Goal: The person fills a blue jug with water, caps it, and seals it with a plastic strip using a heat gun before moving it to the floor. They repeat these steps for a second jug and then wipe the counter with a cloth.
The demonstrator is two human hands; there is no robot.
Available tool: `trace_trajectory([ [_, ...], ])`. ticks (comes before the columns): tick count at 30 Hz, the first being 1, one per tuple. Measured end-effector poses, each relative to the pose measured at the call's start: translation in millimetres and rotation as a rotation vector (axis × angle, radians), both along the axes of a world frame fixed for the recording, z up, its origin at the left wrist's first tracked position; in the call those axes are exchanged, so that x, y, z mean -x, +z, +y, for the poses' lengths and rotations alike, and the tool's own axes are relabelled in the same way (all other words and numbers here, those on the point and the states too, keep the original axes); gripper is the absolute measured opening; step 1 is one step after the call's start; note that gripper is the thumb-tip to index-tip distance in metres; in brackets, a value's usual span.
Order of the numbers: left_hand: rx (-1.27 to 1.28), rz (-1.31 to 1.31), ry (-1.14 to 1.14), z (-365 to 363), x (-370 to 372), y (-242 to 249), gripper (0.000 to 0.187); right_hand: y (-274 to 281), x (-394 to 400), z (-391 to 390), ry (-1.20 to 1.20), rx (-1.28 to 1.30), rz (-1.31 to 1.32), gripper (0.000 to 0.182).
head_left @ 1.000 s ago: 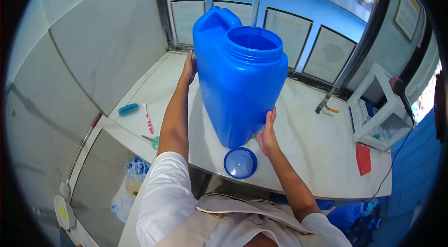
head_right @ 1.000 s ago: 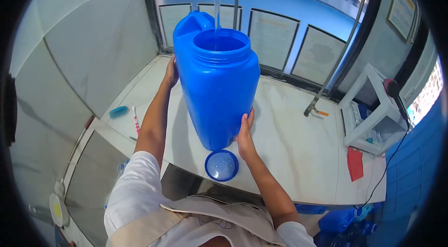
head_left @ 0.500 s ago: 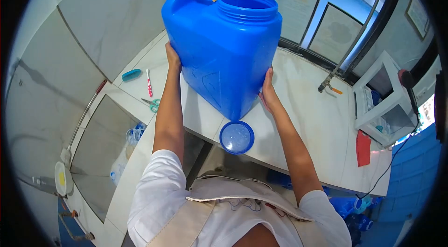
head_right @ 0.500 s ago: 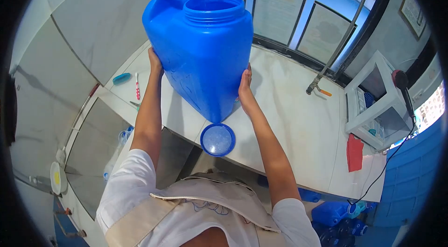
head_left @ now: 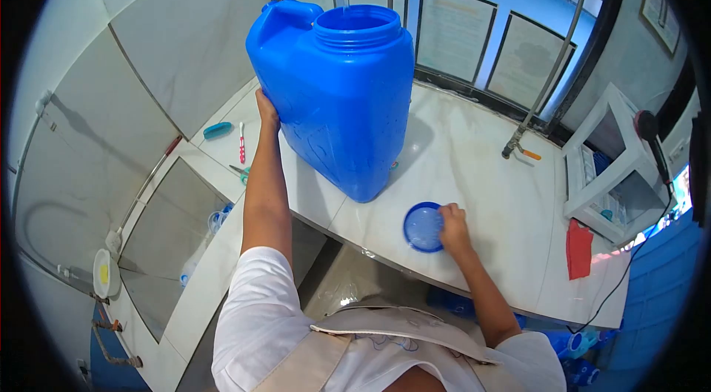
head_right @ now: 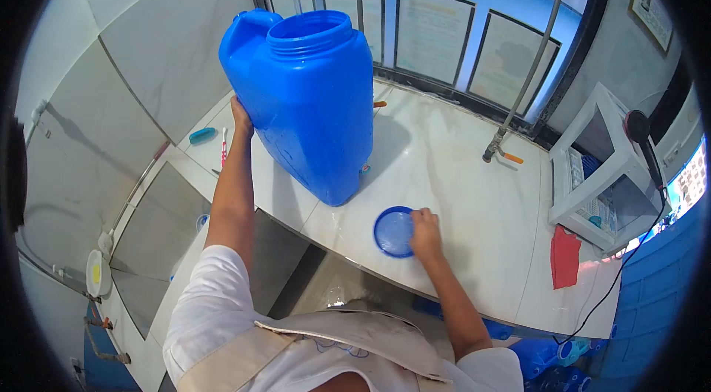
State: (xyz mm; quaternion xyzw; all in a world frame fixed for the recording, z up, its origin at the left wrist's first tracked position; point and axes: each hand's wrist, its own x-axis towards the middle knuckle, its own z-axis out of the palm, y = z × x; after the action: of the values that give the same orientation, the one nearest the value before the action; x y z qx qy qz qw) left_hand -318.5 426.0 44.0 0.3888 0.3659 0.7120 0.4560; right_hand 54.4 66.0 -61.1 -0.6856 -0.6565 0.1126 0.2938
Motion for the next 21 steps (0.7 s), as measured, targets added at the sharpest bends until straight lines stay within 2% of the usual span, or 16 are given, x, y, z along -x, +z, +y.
trace_trajectory([
  [2,-0.019,-0.011,-0.018,0.1,1.2,3.6,0.048,3.6,-9.1,4.6,-0.09,0.012,-0.298,0.04],
  [4,-0.001,-0.029,0.045,3.8,1.1,-2.2,0.047,54.0,37.2,38.4,-0.004,-0.175,0.217,0.044],
  [5,0.008,-0.031,0.041,1.1,3.0,-4.1,0.047,101.1,65.9,52.4,0.139,-0.003,0.532,0.059],
  [7,0.014,0.001,-0.077,-1.3,7.1,-1.9,0.047,141.3,120.9,89.3,0.203,0.016,1.023,0.069],
  [11,0.075,-0.006,0.024,-4.9,14.4,-26.6,0.056,132.4,114.5,121.2,0.1,-0.014,1.063,0.077],
  [13,0.107,0.094,0.31,-24.3,10.8,-28.0,0.057,158.9,90.8,119.1,0.117,0.163,1.266,0.073],
  [15,0.133,0.165,0.4,-108.9,-15.2,6.7,0.048,157.0,64.9,136.9,0.172,0.175,1.208,0.074],
  [17,0.063,0.118,0.43,-128.5,-15.9,-8.0,0.047,152.4,50.8,154.3,0.231,0.17,1.149,0.075],
  [19,-0.051,-0.12,0.338,-161.1,-23.2,-8.6,0.048,148.8,44.6,165.3,0.24,0.229,1.159,0.073],
  [21,-0.089,-0.179,0.41,-202.2,-33.2,-3.2,0.048,152.2,44.7,172.6,0.249,0.229,1.175,0.071],
])
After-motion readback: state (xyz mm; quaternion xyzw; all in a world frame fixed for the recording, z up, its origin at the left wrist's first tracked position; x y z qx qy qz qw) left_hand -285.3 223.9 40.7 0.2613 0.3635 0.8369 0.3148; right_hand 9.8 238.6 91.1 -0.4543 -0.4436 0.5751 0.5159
